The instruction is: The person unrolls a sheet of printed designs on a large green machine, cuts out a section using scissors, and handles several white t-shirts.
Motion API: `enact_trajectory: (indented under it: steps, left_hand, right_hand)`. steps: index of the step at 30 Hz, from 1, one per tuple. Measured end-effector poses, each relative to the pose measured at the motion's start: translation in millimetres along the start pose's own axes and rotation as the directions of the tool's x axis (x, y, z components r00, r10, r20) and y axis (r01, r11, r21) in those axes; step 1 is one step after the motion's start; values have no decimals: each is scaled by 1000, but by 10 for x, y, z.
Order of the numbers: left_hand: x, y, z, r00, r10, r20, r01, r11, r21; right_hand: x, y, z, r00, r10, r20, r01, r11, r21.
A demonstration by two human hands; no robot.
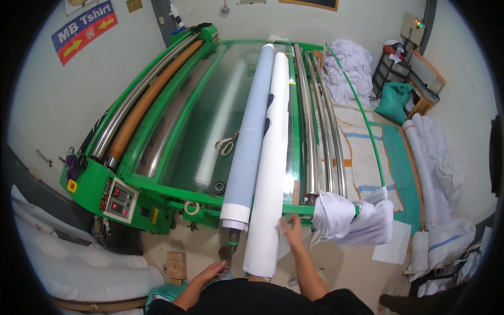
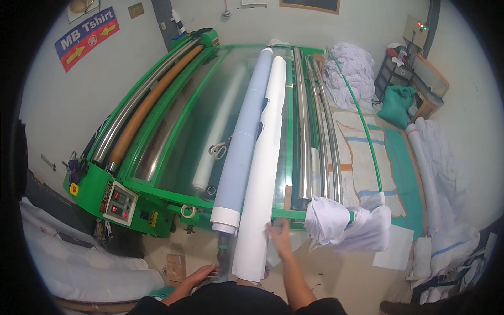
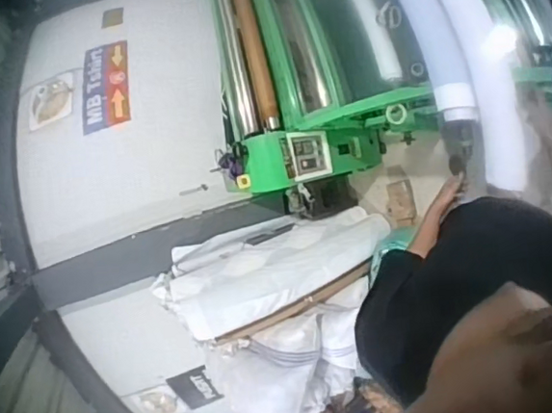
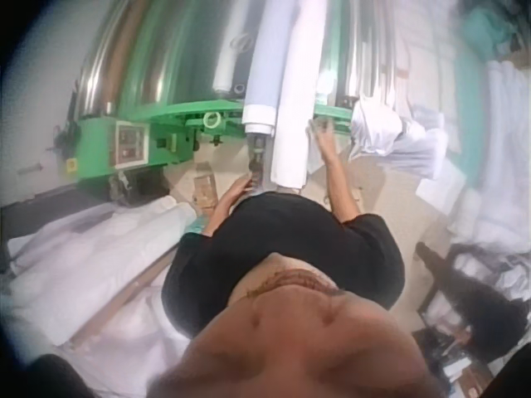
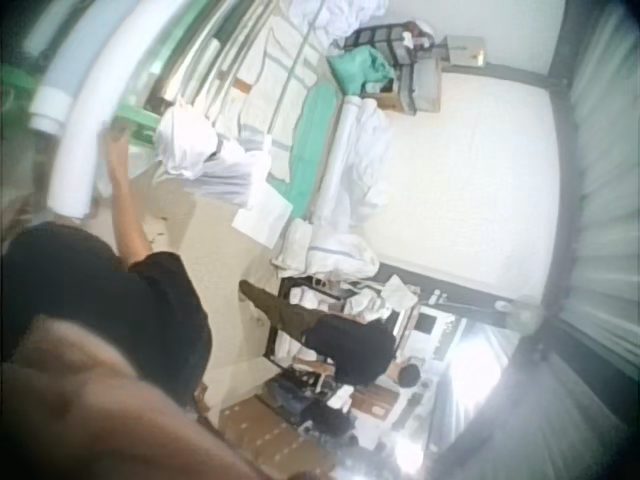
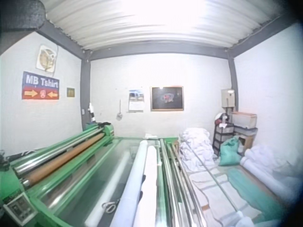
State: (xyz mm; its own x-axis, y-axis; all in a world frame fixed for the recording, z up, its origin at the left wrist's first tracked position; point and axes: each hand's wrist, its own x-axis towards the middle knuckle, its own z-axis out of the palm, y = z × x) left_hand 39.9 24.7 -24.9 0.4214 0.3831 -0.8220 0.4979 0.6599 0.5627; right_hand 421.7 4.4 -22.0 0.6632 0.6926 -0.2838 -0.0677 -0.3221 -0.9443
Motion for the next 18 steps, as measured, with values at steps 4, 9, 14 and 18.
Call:
enact_trajectory:
  steps: [4, 9, 14, 18]
  left_hand:
    - [445, 364, 534, 968, 120, 220, -64, 968, -244]
    - [508, 586, 1077, 898, 236, 370, -63, 903, -424]
    - [651, 309, 1139, 828, 209, 521, 175, 786, -593]
    - [393, 243, 1136, 767, 158, 622, 379, 671, -637]
  right_hand:
    - [-533, -152, 314, 970, 0, 242, -40, 987, 158]
    - [-427, -26, 86, 907, 31, 421, -218, 888, 405]
    - [-369, 320, -157, 796, 82, 600, -480, 688, 544]
    - [-350, 410, -236, 758, 86, 647, -567, 577, 588]
